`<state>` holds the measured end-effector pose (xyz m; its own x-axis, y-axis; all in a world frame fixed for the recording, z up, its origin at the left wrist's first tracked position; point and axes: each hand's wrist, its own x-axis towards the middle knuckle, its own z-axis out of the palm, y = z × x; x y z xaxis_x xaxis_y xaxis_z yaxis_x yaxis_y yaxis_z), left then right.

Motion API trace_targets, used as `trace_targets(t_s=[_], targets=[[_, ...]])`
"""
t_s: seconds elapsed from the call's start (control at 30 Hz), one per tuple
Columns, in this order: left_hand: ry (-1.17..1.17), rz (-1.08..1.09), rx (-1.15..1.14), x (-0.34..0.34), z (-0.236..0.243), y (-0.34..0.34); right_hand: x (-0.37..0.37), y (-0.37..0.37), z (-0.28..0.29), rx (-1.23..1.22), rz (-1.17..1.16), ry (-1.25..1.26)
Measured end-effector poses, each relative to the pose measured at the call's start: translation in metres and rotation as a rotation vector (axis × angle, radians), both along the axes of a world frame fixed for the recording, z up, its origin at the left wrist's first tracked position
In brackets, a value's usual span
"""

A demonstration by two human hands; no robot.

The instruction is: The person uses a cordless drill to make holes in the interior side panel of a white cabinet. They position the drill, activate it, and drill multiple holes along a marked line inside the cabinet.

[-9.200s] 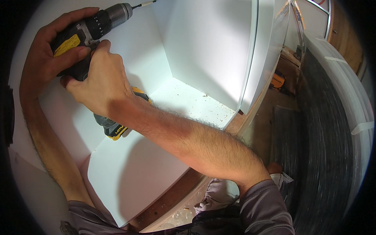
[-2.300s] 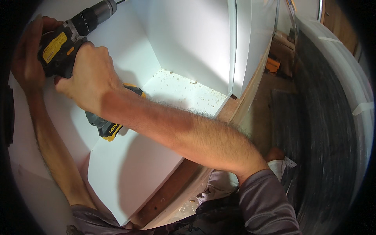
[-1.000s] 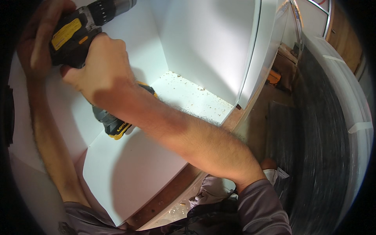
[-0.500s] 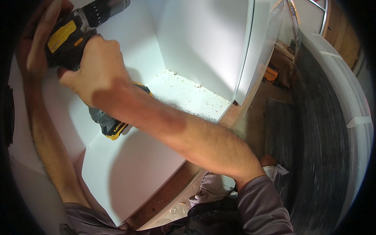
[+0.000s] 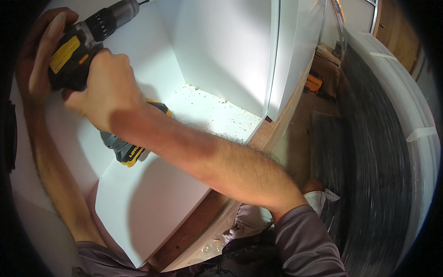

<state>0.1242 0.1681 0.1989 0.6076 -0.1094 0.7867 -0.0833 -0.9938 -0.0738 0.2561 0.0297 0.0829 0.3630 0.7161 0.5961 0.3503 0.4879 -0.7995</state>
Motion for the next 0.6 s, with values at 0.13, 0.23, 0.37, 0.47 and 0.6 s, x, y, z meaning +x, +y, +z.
trace_targets(t_s=[0.13, 0.23, 0.37, 0.47, 0.6], targets=[[-0.039, 0.019, 0.047, 0.004, -0.001, 0.0, 0.001, -0.002, 0.003, -0.011, 0.019, -0.025], [0.015, 0.014, -0.046, 0.002, 0.0, -0.009, -0.002, -0.001, -0.002, 0.009, -0.019, -0.004], [0.021, 0.036, 0.025, 0.007, 0.003, -0.006, 0.003, -0.001, -0.001, 0.032, -0.012, 0.008], [-0.012, 0.11, 0.155, 0.003, 0.002, -0.005, 0.0, -0.006, 0.008, -0.08, 0.028, -0.009], [0.062, 0.079, -0.002, 0.006, 0.002, -0.014, 0.001, 0.001, -0.004, 0.048, -0.027, 0.006]])
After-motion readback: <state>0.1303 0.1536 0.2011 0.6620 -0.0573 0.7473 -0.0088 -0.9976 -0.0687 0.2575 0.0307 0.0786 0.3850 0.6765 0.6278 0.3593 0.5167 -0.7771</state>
